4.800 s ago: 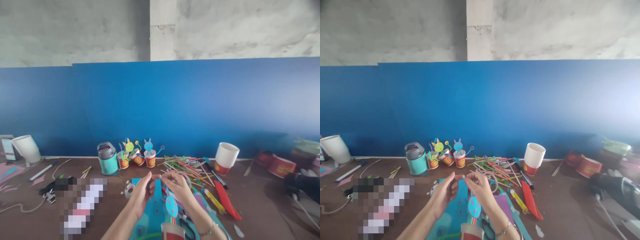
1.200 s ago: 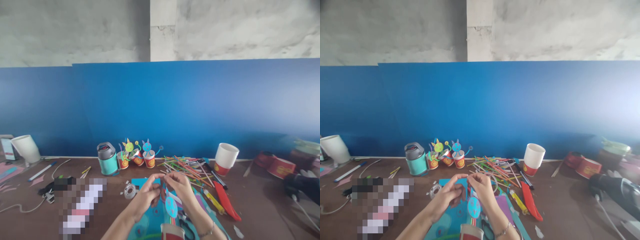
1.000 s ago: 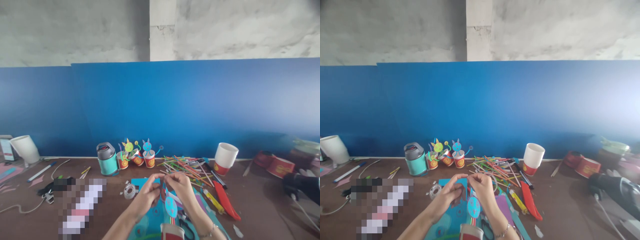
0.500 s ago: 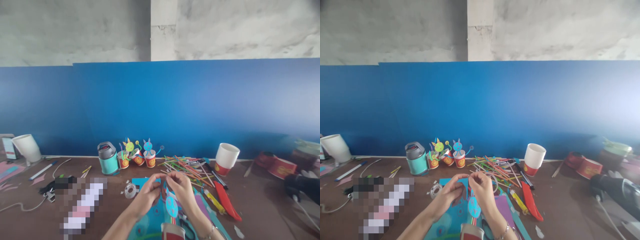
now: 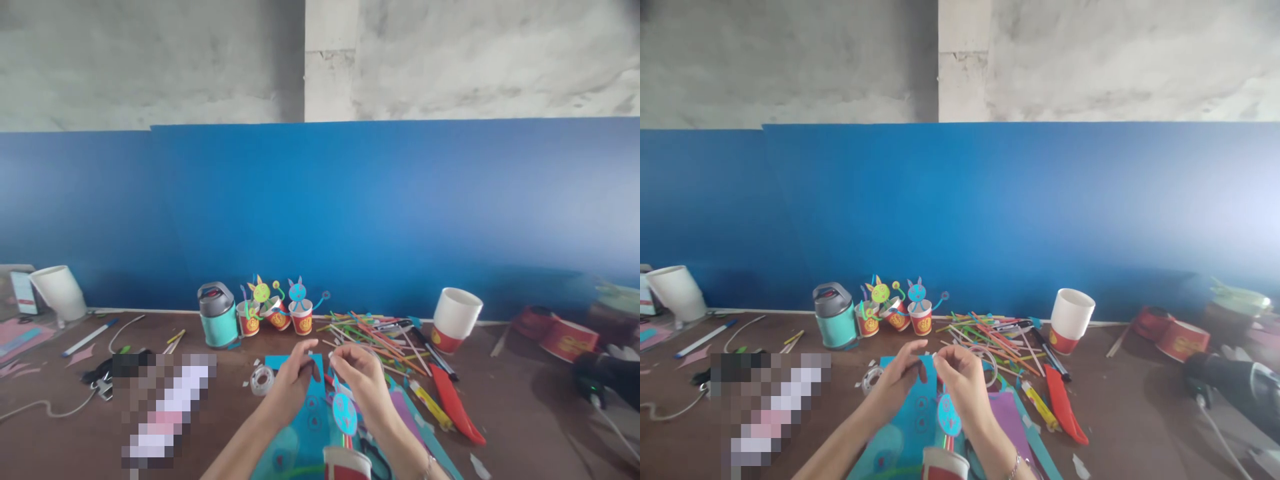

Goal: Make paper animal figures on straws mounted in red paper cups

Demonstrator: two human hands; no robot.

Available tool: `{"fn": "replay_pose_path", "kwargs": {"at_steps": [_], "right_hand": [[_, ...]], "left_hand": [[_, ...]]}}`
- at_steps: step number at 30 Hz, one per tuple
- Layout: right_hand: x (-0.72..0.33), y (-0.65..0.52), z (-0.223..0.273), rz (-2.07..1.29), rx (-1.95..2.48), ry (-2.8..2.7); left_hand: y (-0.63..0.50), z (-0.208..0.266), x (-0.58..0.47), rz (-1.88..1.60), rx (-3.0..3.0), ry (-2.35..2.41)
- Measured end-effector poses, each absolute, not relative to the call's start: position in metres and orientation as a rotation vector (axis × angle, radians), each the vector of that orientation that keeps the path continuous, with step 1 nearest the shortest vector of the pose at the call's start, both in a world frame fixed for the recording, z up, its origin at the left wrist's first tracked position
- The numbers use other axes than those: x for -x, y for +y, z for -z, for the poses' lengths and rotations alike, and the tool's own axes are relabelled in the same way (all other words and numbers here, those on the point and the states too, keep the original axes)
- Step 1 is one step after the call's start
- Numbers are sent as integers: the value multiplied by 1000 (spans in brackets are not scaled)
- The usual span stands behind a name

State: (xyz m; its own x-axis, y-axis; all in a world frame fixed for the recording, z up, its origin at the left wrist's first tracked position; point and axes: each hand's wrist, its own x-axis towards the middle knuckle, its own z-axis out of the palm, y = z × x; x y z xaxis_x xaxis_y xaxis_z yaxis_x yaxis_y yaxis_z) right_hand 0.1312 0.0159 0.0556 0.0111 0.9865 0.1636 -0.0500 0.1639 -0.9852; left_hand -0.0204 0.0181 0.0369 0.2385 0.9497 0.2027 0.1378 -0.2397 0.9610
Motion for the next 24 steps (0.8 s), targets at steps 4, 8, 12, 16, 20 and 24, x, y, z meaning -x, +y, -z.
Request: {"fn": "replay_pose_path", "kwargs": {"at_steps": [4,8,12,16,20,24], "right_hand": [[-131,18,-51,-1138,1074,-1305],[-130,23,-43,-1079,1098,-1418],[-130,24,-39,-887,1134,-1543],[-130,24,-39,-798,1159,-1579],[-130,25,-41,-808,1182,-1576],[-130,25,-41,-808,1178,-1569]], "left_hand": [[23,-35,22,-1102,-1424,1013],[22,-35,20,-1121,-1372,1043],[22,-34,18,-1090,-1335,1030],[19,-37,17,-1070,-1270,996],[17,-40,16,-1061,-1232,974],[17,-39,16,-1063,-1234,975]]}}
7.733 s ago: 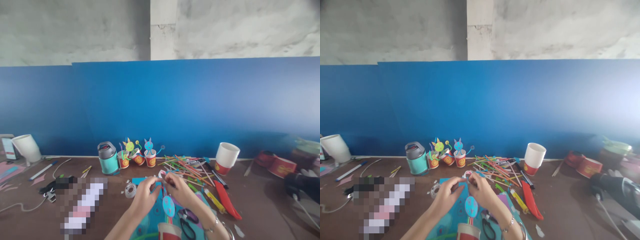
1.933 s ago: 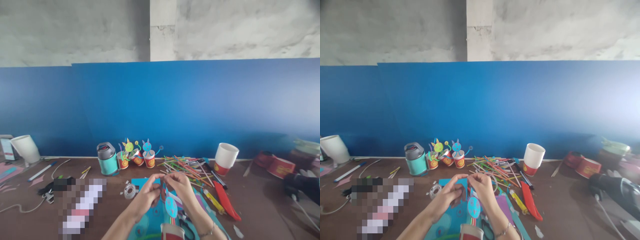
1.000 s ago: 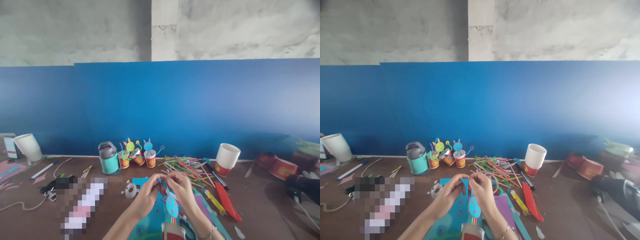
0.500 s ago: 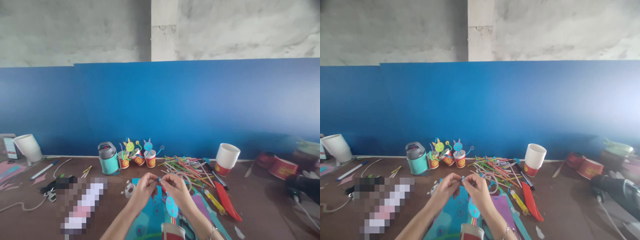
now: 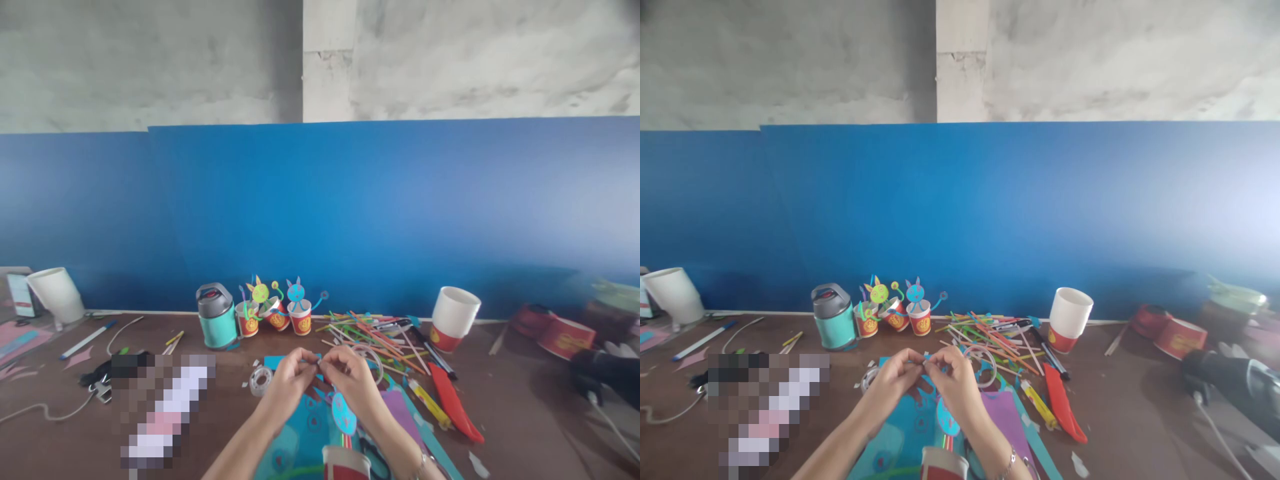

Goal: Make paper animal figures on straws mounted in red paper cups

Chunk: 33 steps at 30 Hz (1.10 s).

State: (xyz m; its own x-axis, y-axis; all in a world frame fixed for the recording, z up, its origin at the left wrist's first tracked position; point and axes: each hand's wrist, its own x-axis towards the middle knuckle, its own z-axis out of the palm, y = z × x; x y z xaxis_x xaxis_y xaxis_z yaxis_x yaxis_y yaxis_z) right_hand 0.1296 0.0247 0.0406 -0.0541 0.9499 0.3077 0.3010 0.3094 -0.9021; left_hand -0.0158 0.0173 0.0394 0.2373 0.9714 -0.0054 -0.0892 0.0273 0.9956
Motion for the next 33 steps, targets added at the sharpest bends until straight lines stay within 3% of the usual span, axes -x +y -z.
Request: {"fn": "replay_pose_path", "kwargs": {"at_steps": [33], "right_hand": [[-135,25,-44,-784,1262,-1565]], "left_hand": [[8,-42,15,-1075,-1404,969]]}}
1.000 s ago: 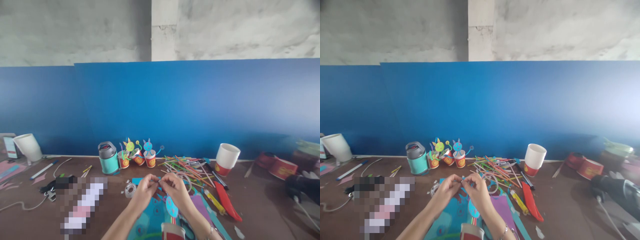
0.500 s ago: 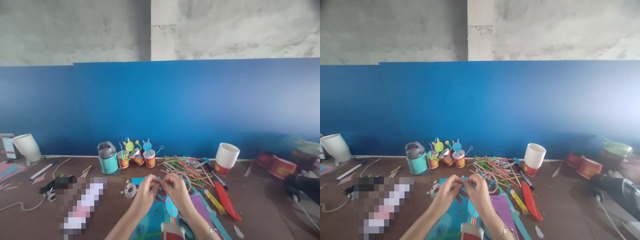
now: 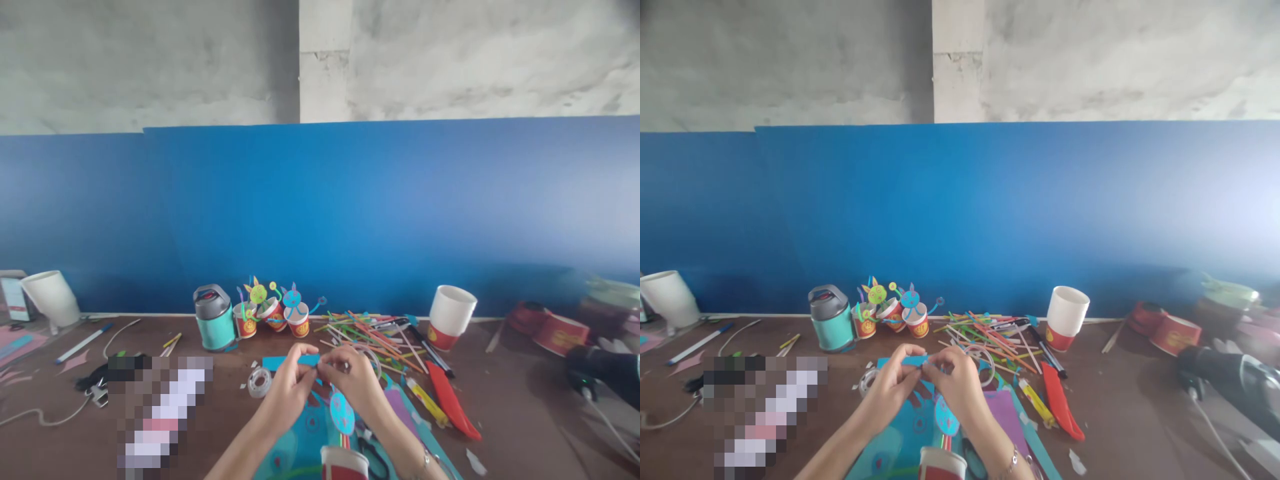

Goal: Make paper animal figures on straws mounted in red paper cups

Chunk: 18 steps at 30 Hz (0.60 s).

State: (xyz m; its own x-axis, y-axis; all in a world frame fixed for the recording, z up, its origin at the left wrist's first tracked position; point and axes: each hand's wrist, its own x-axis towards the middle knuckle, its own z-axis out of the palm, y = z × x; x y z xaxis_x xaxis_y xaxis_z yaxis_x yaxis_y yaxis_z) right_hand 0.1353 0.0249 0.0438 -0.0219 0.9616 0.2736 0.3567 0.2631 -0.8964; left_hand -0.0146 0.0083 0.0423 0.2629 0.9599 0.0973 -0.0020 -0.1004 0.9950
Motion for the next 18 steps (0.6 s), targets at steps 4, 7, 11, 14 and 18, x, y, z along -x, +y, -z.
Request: {"fn": "replay_pose_path", "kwargs": {"at_steps": [4,7,11,14,18], "right_hand": [[-136,23,-47,-927,1165,-1604],[-137,20,-52,-875,1133,-1619],[-137,20,-52,-827,1119,-1514],[-137,23,-49,-885,1101,-1469],[-138,24,-48,-827,1088,-1532]], "left_hand": [[8,-44,16,-1029,-1389,955],[8,-45,14,-1024,-1351,958],[11,-47,10,-1041,-1300,1021],[13,-46,11,-1131,-1301,1084],[16,-43,16,-1274,-1316,1125]]}}
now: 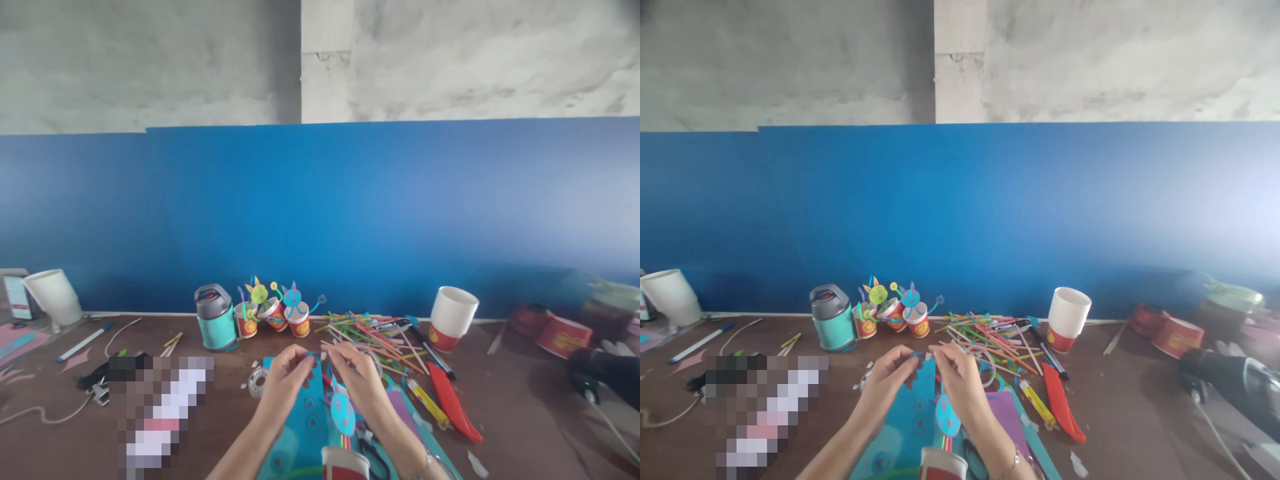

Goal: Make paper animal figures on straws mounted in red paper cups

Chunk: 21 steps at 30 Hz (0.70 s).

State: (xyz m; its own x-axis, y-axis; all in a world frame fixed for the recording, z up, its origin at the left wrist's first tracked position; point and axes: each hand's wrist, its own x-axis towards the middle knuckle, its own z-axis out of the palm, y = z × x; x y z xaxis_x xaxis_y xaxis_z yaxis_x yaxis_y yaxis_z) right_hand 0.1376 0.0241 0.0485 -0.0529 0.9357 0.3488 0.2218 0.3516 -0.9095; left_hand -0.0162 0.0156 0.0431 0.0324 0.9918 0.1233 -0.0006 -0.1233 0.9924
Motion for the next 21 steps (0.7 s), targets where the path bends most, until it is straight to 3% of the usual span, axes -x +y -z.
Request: {"fn": "replay_pose_path", "kwargs": {"at_steps": [16,21], "right_hand": [[-143,12,-60,-182,1018,-2029],[-146,14,-61,-394,974,-2028]], "left_hand": [[16,-47,19,-1206,-1214,1125],[18,-44,21,-1209,-1112,1121]]}}
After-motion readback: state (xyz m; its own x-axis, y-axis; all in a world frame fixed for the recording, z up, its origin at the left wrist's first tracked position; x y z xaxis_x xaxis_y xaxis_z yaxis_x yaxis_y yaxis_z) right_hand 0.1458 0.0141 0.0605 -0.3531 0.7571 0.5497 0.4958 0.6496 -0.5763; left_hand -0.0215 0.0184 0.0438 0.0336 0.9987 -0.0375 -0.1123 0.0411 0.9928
